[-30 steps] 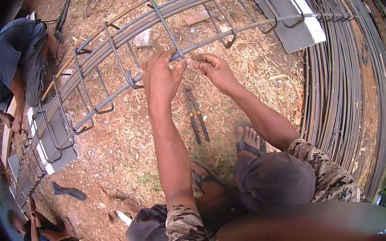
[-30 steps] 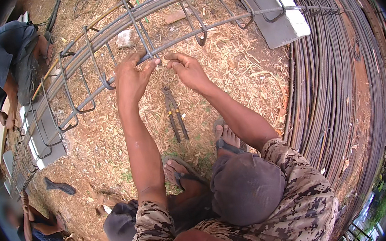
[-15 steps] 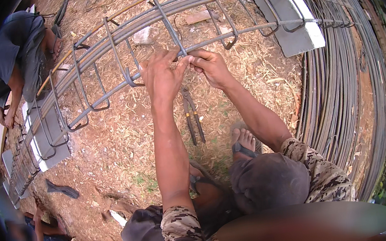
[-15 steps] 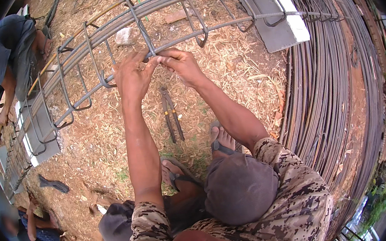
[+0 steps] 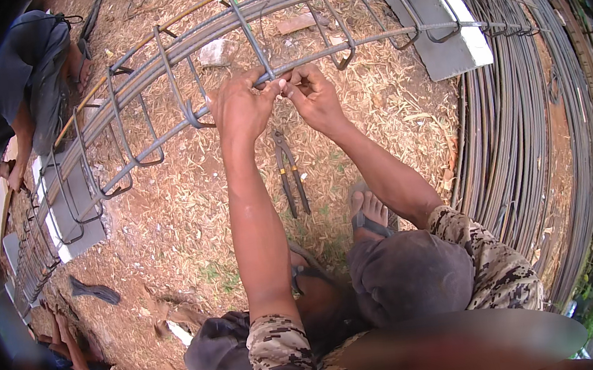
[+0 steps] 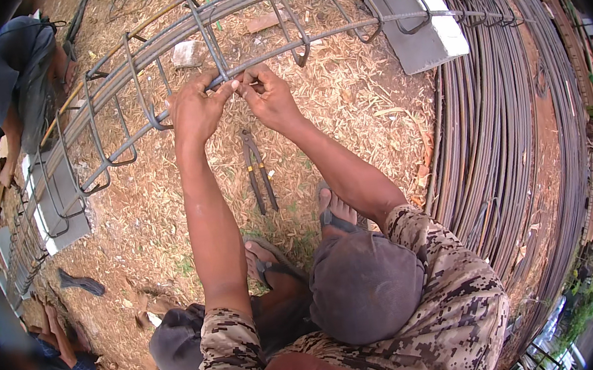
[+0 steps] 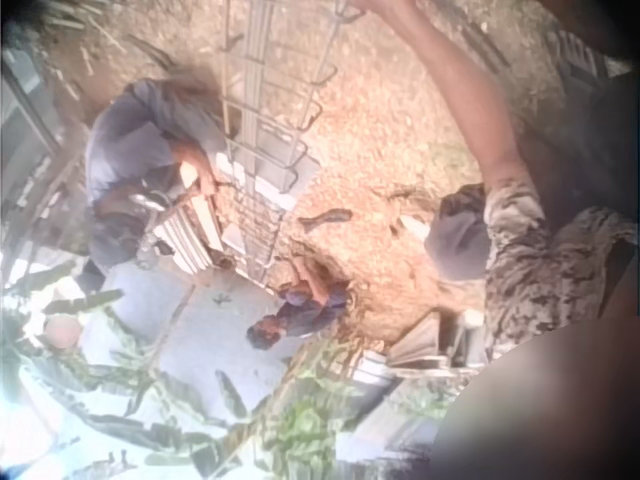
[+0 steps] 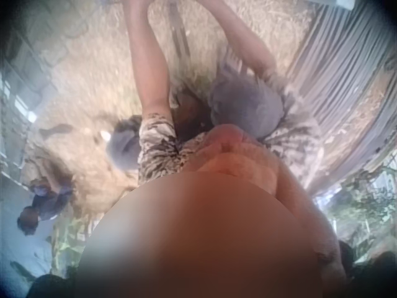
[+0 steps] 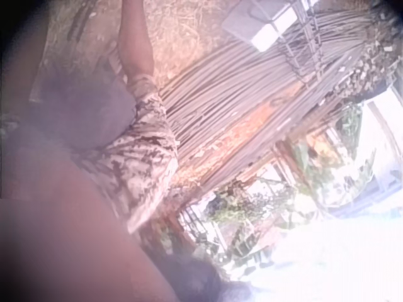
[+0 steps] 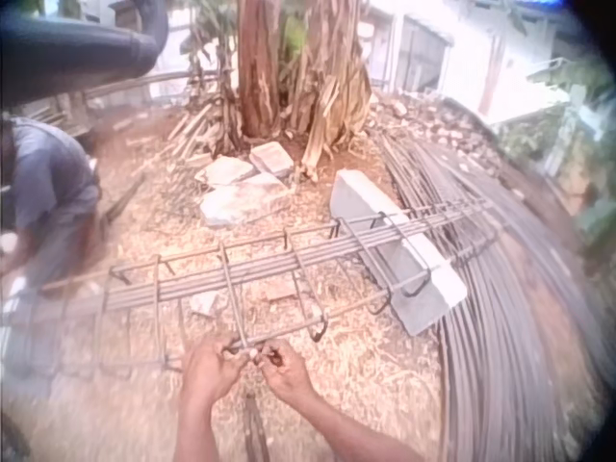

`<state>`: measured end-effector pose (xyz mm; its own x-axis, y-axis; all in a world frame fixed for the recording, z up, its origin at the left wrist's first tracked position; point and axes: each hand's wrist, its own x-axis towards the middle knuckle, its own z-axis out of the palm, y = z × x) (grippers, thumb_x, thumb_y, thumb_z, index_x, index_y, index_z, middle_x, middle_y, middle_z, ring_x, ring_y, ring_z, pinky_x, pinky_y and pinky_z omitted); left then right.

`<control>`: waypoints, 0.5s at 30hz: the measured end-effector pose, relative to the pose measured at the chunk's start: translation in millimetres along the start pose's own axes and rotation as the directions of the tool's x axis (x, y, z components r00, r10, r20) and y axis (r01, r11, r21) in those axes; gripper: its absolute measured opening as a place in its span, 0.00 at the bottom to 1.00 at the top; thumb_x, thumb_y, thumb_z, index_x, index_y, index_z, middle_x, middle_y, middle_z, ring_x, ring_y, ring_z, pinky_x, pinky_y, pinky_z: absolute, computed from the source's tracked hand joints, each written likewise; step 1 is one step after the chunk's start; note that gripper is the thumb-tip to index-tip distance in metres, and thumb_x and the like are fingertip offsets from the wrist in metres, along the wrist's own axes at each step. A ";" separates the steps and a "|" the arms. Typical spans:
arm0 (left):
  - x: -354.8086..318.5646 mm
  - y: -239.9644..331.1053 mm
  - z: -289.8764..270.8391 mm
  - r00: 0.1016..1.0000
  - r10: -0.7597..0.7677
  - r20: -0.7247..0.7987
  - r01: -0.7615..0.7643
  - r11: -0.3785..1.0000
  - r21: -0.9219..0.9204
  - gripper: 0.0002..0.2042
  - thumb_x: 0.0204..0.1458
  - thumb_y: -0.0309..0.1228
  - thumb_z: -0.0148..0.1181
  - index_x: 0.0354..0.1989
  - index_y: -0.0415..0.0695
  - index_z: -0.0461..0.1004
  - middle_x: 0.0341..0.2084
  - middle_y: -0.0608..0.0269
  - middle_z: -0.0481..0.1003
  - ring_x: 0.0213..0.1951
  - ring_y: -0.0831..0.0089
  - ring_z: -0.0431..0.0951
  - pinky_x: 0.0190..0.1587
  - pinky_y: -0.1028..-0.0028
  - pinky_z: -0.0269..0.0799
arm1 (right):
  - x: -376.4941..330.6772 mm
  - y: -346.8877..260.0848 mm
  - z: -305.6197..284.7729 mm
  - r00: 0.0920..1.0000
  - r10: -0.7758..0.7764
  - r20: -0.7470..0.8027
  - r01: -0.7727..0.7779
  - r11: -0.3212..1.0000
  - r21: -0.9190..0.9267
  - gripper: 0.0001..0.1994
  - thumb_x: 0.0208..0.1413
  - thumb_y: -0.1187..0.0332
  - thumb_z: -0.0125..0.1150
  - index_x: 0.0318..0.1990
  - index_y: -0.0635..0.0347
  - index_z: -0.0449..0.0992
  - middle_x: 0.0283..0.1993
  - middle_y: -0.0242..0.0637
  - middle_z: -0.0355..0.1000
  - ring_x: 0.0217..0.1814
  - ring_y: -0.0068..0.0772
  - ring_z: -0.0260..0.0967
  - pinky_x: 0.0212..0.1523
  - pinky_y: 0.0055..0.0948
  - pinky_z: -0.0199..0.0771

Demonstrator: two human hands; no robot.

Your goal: The person sits on the ground and uses pliers to twist wire ties around a rebar cage, securing the intersecting bars. Another person is visible in the background working with similar materials.

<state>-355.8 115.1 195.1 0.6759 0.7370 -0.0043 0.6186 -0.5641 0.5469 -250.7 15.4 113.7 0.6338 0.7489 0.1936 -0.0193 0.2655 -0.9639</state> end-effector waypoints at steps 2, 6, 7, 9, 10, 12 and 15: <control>-0.8 -0.4 1.2 0.999 0.015 -0.033 -0.014 1.000 0.021 0.25 0.48 0.53 0.66 0.48 0.48 0.80 0.50 0.55 0.77 0.56 0.57 0.74 0.64 0.52 0.52 | 2.3 -9.8 -6.1 0.993 0.109 0.037 -0.100 0.976 -0.193 0.27 0.60 0.76 0.59 0.67 0.53 0.62 0.46 0.46 0.75 0.47 0.32 0.75 0.48 0.29 0.76; -0.7 -3.8 5.4 1.000 0.020 -0.020 -0.020 1.000 0.023 0.25 0.49 0.54 0.65 0.49 0.49 0.80 0.52 0.56 0.77 0.56 0.56 0.74 0.65 0.51 0.50 | 14.1 -28.5 -18.2 0.930 0.190 0.314 0.013 0.837 -0.547 0.32 0.62 0.74 0.53 0.72 0.46 0.51 0.61 0.57 0.67 0.60 0.55 0.68 0.59 0.41 0.71; -0.3 -4.6 6.2 0.999 0.028 -0.030 -0.027 0.999 0.031 0.25 0.49 0.54 0.65 0.49 0.50 0.80 0.52 0.56 0.77 0.56 0.56 0.74 0.65 0.50 0.50 | 17.5 -31.5 -19.9 0.919 0.229 0.321 -0.002 0.817 -0.576 0.33 0.62 0.74 0.51 0.73 0.47 0.50 0.64 0.57 0.63 0.63 0.57 0.65 0.62 0.43 0.68; 0.8 -5.6 7.0 1.000 0.021 -0.015 -0.020 0.999 0.037 0.26 0.48 0.54 0.65 0.50 0.50 0.80 0.52 0.56 0.77 0.56 0.56 0.74 0.66 0.49 0.50 | 24.3 -34.6 -21.0 0.916 0.185 0.355 0.074 0.794 -0.604 0.33 0.61 0.76 0.49 0.73 0.49 0.49 0.67 0.57 0.60 0.67 0.58 0.61 0.66 0.45 0.64; 1.3 -5.7 7.0 1.000 0.015 -0.010 -0.015 0.998 0.054 0.26 0.48 0.55 0.65 0.50 0.50 0.80 0.52 0.55 0.77 0.56 0.56 0.74 0.66 0.49 0.49 | 26.8 -34.6 -20.0 0.919 0.104 0.379 0.159 0.784 -0.600 0.32 0.60 0.77 0.48 0.73 0.51 0.50 0.68 0.57 0.59 0.67 0.57 0.61 0.68 0.45 0.62; 2.1 -5.0 6.3 1.000 -0.002 -0.019 0.003 0.998 0.062 0.27 0.48 0.56 0.65 0.51 0.50 0.80 0.53 0.55 0.76 0.57 0.56 0.73 0.66 0.48 0.50 | 30.0 -32.8 -18.1 0.908 0.032 0.417 0.233 0.790 -0.568 0.32 0.59 0.80 0.45 0.72 0.54 0.51 0.69 0.56 0.58 0.69 0.55 0.59 0.69 0.44 0.60; 1.1 -2.3 3.7 1.000 -0.019 0.007 0.019 0.998 0.064 0.28 0.47 0.57 0.65 0.51 0.50 0.80 0.53 0.54 0.76 0.57 0.57 0.73 0.66 0.47 0.49 | 27.1 -27.1 -14.9 0.903 0.021 0.430 0.213 0.847 -0.487 0.30 0.59 0.82 0.42 0.71 0.57 0.55 0.70 0.53 0.58 0.71 0.50 0.58 0.69 0.42 0.60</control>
<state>-355.0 115.8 190.7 0.6667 0.7450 -0.0210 0.6557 -0.5729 0.4918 -221.5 19.4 142.4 0.2391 0.9426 0.2333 0.4954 0.0882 -0.8641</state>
